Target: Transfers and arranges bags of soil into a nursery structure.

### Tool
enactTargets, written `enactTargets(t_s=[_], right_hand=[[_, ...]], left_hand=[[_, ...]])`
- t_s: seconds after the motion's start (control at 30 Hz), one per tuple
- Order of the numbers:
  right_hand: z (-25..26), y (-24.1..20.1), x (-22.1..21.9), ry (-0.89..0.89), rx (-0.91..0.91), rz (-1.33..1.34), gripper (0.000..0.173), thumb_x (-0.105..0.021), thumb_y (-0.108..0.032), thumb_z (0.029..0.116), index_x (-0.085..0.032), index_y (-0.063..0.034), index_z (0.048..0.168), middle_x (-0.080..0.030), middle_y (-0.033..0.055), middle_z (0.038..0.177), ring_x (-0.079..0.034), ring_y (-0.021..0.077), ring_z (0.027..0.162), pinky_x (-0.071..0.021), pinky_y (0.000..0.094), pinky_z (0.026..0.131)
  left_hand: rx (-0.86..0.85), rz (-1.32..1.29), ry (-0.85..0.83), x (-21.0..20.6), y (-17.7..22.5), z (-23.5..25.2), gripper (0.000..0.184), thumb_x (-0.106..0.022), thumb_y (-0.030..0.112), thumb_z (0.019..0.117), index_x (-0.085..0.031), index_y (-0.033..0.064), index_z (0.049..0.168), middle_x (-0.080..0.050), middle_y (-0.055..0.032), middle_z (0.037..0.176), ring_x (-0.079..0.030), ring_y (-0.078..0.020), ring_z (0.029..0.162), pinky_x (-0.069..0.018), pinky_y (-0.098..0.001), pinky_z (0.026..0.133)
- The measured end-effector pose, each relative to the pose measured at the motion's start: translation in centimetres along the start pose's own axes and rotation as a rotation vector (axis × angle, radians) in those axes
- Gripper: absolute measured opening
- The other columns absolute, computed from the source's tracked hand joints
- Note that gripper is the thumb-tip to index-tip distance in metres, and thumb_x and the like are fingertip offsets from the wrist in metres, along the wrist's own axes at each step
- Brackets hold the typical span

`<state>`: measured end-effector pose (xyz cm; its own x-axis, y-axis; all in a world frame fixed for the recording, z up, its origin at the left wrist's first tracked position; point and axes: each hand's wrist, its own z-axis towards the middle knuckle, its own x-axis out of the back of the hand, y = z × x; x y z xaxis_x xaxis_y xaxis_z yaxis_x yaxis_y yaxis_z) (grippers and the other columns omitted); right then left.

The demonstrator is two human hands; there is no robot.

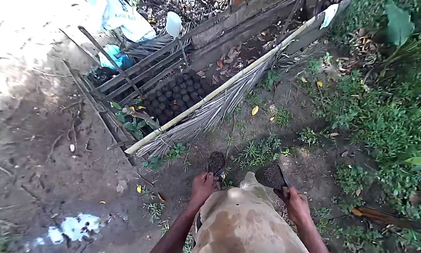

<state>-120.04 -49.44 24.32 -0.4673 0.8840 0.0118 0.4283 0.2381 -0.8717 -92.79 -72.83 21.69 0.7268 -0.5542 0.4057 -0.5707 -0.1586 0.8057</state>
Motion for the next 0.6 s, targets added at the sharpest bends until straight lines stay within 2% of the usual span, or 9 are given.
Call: enactTargets(t_s=[0.13,0.2,0.27,0.3,0.33,0.4,0.43,0.5,0.6], right_hand=[[10.3,-2.9,-3.5,-0.128,0.014,-0.06,0.029,-0.046,-0.01,0.1021,-0.062,-0.0033,0.079,-0.065,0.0076,0.075,-0.069,0.0225,0.074,-0.0635,0.0484,0.081],[16.3,-4.7,-5.2,-0.221,0.019,-0.129,0.025,-0.048,-0.01,0.0998,-0.063,-0.0039,0.08,-0.066,0.0083,0.084,-0.068,0.0217,0.077,-0.0629,0.0468,0.08],[23.2,-6.5,-7.0,-0.329,0.061,-0.243,0.023,-0.052,-0.012,0.0977,-0.068,-0.005,0.082,-0.069,0.0076,0.098,-0.066,0.0178,0.08,-0.0601,0.04,0.076],[26.5,-7.4,-7.9,-0.38,0.103,-0.311,0.022,-0.054,-0.013,0.0958,-0.068,-0.0072,0.08,-0.069,0.0053,0.1,-0.063,0.014,0.078,-0.0558,0.035,0.07],[30.0,-8.5,-9.1,-0.441,0.149,-0.366,0.024,-0.055,-0.014,0.0948,-0.069,-0.0078,0.077,-0.069,0.0046,0.105,-0.062,0.0121,0.082,-0.0538,0.0325,0.071],[36.8,-11.7,-11.2,-0.582,0.237,-0.493,0.026,-0.055,-0.016,0.0957,-0.07,-0.0065,0.076,-0.07,0.0064,0.113,-0.064,0.0135,0.097,-0.0548,0.0338,0.082],[39.4,-13.3,-12.2,-0.643,0.263,-0.558,0.028,-0.055,-0.018,0.0962,-0.07,-0.0059,0.076,-0.069,0.0077,0.114,-0.064,0.0148,0.101,-0.0546,0.035,0.085],[44.5,-16.6,-15.0,-0.725,0.301,-0.625,0.03,-0.054,-0.02,0.0957,-0.069,-0.0064,0.073,-0.068,0.008,0.114,-0.063,0.0142,0.1,-0.0533,0.0342,0.083],[51.0,-22.1,-19.1,-0.849,0.279,-0.742,0.03,-0.053,-0.02,0.0976,-0.073,-0.0039,0.081,-0.068,0.0095,0.121,-0.063,0.0162,0.11,-0.0526,0.0372,0.093]], left_hand=[[-0.007,-0.001,0.055,-0.1,4.1,7.7,0.04,-0.046,0.032,0.1074,-0.072,0.0101,0.087,-0.077,0.0003,0.087,-0.068,-0.0114,0.074,-0.0557,-0.039,0.071],[0.0,-0.028,0.125,-1.1,6.0,11.9,0.039,-0.046,0.03,0.1059,-0.07,0.0097,0.083,-0.077,-0.0007,0.087,-0.07,-0.0126,0.076,-0.0561,-0.0403,0.071],[0.049,-0.036,0.19,-2.4,8.3,16.3,0.039,-0.046,0.03,0.1063,-0.072,0.0103,0.085,-0.079,0.0001,0.088,-0.072,-0.0124,0.078,-0.0579,-0.0409,0.073],[0.089,-0.047,0.221,-3.1,9.4,18.3,0.039,-0.046,0.03,0.1071,-0.072,0.01,0.086,-0.078,0.0003,0.087,-0.071,-0.0119,0.076,-0.0564,-0.0403,0.072],[0.115,-0.065,0.255,-3.8,10.7,20.4,0.039,-0.047,0.029,0.1076,-0.072,0.0088,0.086,-0.078,0.0001,0.086,-0.069,-0.0114,0.074,-0.0554,-0.0388,0.07],[0.157,-0.116,0.333,-5.5,13.4,24.4,0.038,-0.048,0.026,0.1077,-0.07,0.0065,0.083,-0.076,-0.0016,0.083,-0.067,-0.0121,0.07,-0.0538,-0.0375,0.068],[0.18,-0.137,0.359,-6.2,14.8,25.6,0.038,-0.047,0.024,0.1075,-0.07,0.0057,0.083,-0.077,-0.003,0.084,-0.07,-0.014,0.074,-0.0568,-0.0395,0.072],[0.19,-0.188,0.397,-6.7,17.7,28.3,0.039,-0.046,0.022,0.1062,-0.071,0.0045,0.083,-0.079,-0.006,0.088,-0.075,-0.019,0.081,-0.061,-0.0448,0.08],[0.195,-0.263,0.443,-7.2,21.0,30.8,0.039,-0.045,0.02,0.1052,-0.07,0.0027,0.081,-0.078,-0.009,0.087,-0.075,-0.0214,0.082,-0.0612,-0.0458,0.081]])
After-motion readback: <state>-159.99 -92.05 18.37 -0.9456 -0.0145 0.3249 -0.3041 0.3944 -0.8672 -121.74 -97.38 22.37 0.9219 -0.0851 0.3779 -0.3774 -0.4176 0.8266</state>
